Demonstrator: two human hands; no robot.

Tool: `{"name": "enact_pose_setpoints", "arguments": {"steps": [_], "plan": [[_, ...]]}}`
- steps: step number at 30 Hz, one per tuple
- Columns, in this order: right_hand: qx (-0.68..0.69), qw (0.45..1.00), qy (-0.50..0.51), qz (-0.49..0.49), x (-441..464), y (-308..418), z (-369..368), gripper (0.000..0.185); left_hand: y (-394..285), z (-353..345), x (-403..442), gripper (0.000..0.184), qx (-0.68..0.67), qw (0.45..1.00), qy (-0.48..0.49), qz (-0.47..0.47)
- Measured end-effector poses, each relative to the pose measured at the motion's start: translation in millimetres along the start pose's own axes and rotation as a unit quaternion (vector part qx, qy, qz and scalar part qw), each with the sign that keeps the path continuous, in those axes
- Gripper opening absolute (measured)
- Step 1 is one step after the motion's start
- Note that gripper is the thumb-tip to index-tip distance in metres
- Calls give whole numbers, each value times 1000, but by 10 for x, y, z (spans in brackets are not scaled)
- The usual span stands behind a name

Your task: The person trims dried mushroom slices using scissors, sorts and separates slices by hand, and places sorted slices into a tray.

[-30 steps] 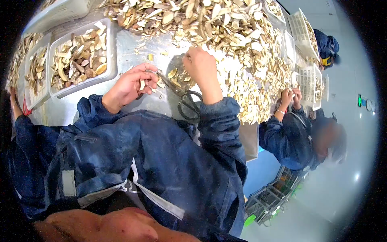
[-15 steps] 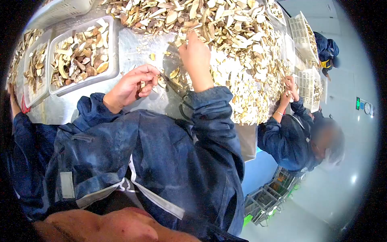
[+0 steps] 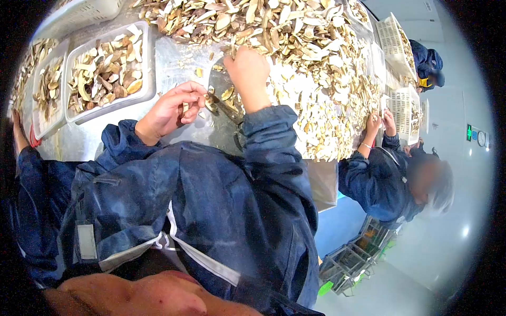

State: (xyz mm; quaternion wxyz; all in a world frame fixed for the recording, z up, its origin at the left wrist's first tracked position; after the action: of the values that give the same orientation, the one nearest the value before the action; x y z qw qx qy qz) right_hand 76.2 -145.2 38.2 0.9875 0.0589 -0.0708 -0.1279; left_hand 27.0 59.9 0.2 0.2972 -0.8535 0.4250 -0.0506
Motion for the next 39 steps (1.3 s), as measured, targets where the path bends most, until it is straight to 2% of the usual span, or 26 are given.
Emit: {"name": "enact_pose_setpoints", "arguments": {"steps": [1, 3, 4, 5, 8, 12, 15, 18, 22, 25, 27, 28, 29, 33, 39], "plan": [[1, 1000, 29, 2, -34, -36, 23, 40, 6, -4, -8, 19, 1, 1000, -5, 0], [164, 982, 85, -29, -91, -157, 28, 36, 13, -1, -5, 19, 4, 1000, -5, 6], [245, 962, 111, -46, -112, -234, 17, 34, 17, -2, 0, 19, 6, 1000, -4, 10], [350, 911, 194, -94, -117, -329, -46, 30, 19, -3, 5, 19, 10, 1000, -2, 10], [351, 914, 181, -93, -166, -407, -1, 30, 25, -15, -1, 20, 17, 1000, 4, 13], [259, 959, 57, -100, -197, -364, 157, 29, 25, 11, 9, 20, 6, 1000, 4, 4], [208, 974, 66, -65, -273, -175, 189, 30, 33, 24, 19, 20, 2, 1000, 6, 8], [75, 997, 20, 17, -358, -33, 126, 31, 25, 17, 18, 20, 5, 1000, 6, 8], [60, 998, -2, 4, -373, -55, 51, 32, 16, 17, 4, 20, 0, 1000, 2, 8], [99, 995, 26, -19, -377, -173, 75, 30, 24, 21, 7, 19, -3, 1000, 5, 10], [285, 949, 112, -81, -382, -258, 117, 28, 8, 18, 5, 20, 5, 1000, 0, -6], [373, 908, 155, -112, -416, -271, 133, 26, 5, 15, -6, 20, 9, 1000, -4, -12], [485, 842, 204, -121, -459, -258, 153, 21, 2, 11, -12, 20, 17, 1000, -14, -19], [589, 738, 311, -107, -606, -118, 262, 16, -50, -91, -12, 20, 49, 997, -52, -30], [608, 703, 350, -115, -723, 60, 163, 17, -8, 2, -3, 16, 55, 996, -45, -46]]}}
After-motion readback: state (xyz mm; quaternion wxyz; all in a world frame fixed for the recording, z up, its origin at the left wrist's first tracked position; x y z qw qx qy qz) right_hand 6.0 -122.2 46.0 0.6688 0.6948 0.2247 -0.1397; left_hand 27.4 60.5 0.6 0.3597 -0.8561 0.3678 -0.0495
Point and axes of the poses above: each hand's wrist, its own x-axis towards the middle knuckle, its own z-axis out of the back of the hand, y = z × x, the point moved 2 cm from there along x, towards the middle knuckle, and after that the axes turned 5 degrees about -z, right-handed, at the moved point
